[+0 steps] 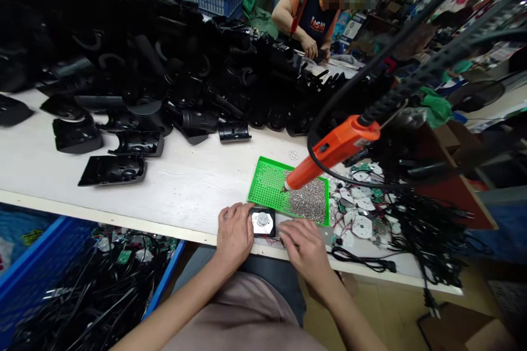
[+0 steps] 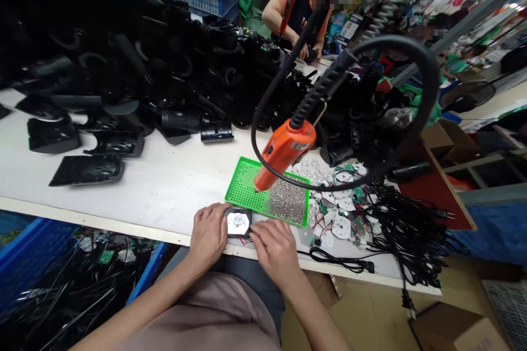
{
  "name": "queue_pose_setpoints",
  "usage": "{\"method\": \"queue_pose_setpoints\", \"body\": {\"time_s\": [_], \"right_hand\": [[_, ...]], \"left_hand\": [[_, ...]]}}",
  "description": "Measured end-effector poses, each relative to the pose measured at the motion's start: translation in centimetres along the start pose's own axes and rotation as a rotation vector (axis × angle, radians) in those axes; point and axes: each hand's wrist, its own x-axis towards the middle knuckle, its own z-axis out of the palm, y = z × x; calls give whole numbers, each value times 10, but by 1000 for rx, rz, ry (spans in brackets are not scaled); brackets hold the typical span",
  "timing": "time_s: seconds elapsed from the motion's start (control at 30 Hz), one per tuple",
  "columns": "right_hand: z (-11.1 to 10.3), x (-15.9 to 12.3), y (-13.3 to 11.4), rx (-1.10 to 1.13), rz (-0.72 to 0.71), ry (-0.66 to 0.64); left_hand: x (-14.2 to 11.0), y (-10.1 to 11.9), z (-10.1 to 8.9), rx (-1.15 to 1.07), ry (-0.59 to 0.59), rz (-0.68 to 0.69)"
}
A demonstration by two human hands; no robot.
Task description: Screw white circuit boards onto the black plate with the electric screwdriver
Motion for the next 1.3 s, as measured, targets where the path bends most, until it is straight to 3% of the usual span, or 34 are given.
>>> {"method": "queue_pose_setpoints", "body": {"time_s": [0.1,0.23,0.4,0.53,0.73,1.0,1.17,1.3], "right_hand": [[14,-22,-21,-174,80,32],[36,-29,-44,-255,174,37],[51,-26,-44,-232,135,60],[42,-28,-31,-265,9,33],[19,-19,-20,-234,7,17],[33,-19,-15,-332,-8,-6],[29,-19,-10,-277,-40,-44],[24,-13,-9,-241,-64,-14]], "left_hand": [[0,0,1,16,-2,-4],[1,1,3,32,-10,-19],[1,3,3,26,-3,-21],[1,4,1,20,-2,-30],[1,3,0,12,-1,-22],[1,-4,-1,-44,-38,20],[-4,-6,-3,-122,61,74],[-3,-5,-7,-146,14,165]]}}
